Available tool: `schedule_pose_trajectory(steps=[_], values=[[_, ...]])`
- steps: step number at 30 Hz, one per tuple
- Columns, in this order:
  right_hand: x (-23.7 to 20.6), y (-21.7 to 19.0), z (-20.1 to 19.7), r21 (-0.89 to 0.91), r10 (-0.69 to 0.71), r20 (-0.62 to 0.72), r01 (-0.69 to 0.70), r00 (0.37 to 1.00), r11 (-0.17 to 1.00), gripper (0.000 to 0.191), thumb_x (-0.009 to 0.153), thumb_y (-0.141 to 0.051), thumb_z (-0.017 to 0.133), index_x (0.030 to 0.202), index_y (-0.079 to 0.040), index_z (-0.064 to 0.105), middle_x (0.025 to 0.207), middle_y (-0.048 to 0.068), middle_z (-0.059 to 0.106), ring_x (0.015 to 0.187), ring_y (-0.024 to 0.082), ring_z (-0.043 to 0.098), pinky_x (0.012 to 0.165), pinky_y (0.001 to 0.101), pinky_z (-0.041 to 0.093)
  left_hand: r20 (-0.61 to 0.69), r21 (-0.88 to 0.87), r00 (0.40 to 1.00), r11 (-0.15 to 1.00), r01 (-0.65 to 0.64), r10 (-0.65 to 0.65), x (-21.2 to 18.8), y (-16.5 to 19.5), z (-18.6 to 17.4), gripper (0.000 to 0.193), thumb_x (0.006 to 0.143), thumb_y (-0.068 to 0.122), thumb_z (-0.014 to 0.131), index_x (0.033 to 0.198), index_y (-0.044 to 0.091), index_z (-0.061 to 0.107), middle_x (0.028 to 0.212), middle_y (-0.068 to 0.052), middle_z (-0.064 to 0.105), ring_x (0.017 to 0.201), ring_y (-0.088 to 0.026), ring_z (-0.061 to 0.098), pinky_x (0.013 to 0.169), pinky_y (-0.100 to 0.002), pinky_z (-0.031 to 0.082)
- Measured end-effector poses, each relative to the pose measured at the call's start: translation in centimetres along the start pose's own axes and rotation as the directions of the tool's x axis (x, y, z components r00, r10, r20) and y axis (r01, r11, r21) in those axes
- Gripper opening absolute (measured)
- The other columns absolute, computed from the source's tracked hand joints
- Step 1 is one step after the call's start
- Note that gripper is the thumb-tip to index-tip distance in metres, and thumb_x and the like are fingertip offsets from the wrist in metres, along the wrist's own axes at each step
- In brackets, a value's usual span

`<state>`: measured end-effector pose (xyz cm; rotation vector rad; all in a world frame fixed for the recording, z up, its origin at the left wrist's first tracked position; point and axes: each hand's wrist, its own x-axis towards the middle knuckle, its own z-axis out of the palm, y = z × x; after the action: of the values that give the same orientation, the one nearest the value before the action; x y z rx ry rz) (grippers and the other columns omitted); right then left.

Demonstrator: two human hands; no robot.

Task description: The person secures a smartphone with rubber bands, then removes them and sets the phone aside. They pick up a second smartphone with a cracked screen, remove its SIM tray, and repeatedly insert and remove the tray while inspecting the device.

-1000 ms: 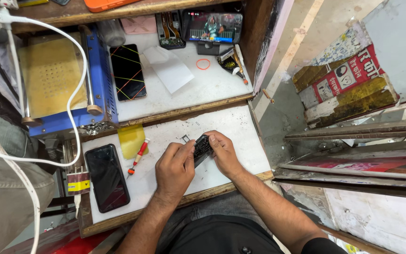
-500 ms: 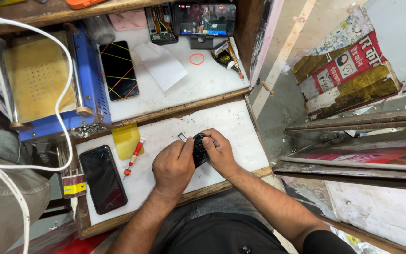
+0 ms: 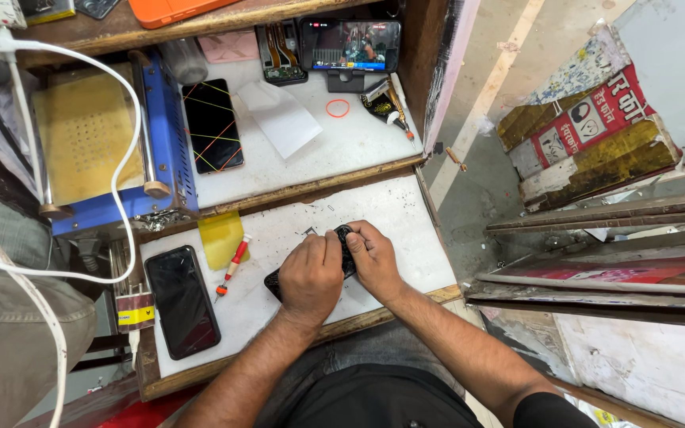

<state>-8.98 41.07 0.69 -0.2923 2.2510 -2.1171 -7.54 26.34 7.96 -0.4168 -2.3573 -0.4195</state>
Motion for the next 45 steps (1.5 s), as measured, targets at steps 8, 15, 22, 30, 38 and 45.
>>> schedule_pose_trajectory(steps=[8,15,22,30,38,45], values=[[0.2,0.4,0.0,0.147,0.063,0.032,-0.067,0.998,0.987,0.035,0.109,-0.035,0.056,0.113,0.0,0.063,0.089,-0.001,0.064,0.08,0.005,0.057,0.07,0.0216,0.05,0.293,-0.11,0.943,0.974,0.199,-0.159,0.9,-0.9,-0.9,0.005,0.086,0.004,0.07,0.089,0.008,0.069,0.08,-0.008,0.067,0.07,-0.024,0.071,0.059,-0.037,0.057],[0.3,0.6,-0.2,0.146,0.074,0.039,-0.079,0.997,0.986,0.039,0.107,-0.038,0.056,0.115,-0.001,0.065,0.093,0.001,0.067,0.085,0.007,0.06,0.076,0.0234,0.052,0.277,-0.401,0.885,0.792,0.461,-0.374,0.9,-2.5,-5.3,0.018,0.091,0.01,0.074,0.109,0.007,0.075,0.091,-0.011,0.074,0.073,-0.027,0.073,0.063,-0.037,0.058],[-0.1,0.5,0.1,0.16,0.102,0.044,-0.108,0.994,0.981,0.036,0.109,-0.037,0.052,0.114,-0.002,0.064,0.094,0.0,0.066,0.086,0.007,0.059,0.077,0.0242,0.051,0.159,-0.31,0.92,0.867,0.39,-0.357,-1.6,-2.2,-5.9,0.017,0.09,0.004,0.073,0.108,0.004,0.074,0.097,-0.011,0.074,0.086,-0.028,0.073,0.073,-0.037,0.059],[-0.3,0.5,-0.2,0.113,0.102,0.045,-0.106,0.994,0.988,0.034,0.111,-0.035,0.049,0.111,-0.004,0.062,0.091,0.001,0.065,0.084,0.007,0.06,0.076,0.0234,0.052,0.157,-0.268,0.963,0.929,0.255,-0.219,-2.5,-2.1,-4.4,0.017,0.088,0.004,0.077,0.104,0.001,0.074,0.093,-0.009,0.07,0.082,-0.025,0.07,0.07,-0.034,0.059],[-0.3,0.7,0.0,0.13,0.117,0.053,-0.123,0.992,0.984,0.036,0.11,-0.038,0.049,0.112,-0.005,0.062,0.09,0.0,0.065,0.081,0.006,0.061,0.072,0.0233,0.053,0.193,-0.225,0.966,0.951,0.213,-0.171,-2.1,-2.5,-4.1,0.021,0.086,0.001,0.076,0.107,0.002,0.074,0.093,-0.009,0.067,0.082,-0.024,0.069,0.069,-0.034,0.058],[-0.5,1.0,-0.1,0.092,0.089,0.043,-0.092,0.995,0.991,0.042,0.11,-0.043,0.049,0.113,-0.004,0.065,0.09,0.0,0.063,0.083,0.007,0.058,0.074,0.0239,0.051,0.188,-0.223,0.967,0.951,0.214,-0.174,-2.2,-2.4,-4.0,0.019,0.087,0.002,0.076,0.107,0.002,0.074,0.094,-0.009,0.068,0.081,-0.024,0.07,0.068,-0.034,0.059]])
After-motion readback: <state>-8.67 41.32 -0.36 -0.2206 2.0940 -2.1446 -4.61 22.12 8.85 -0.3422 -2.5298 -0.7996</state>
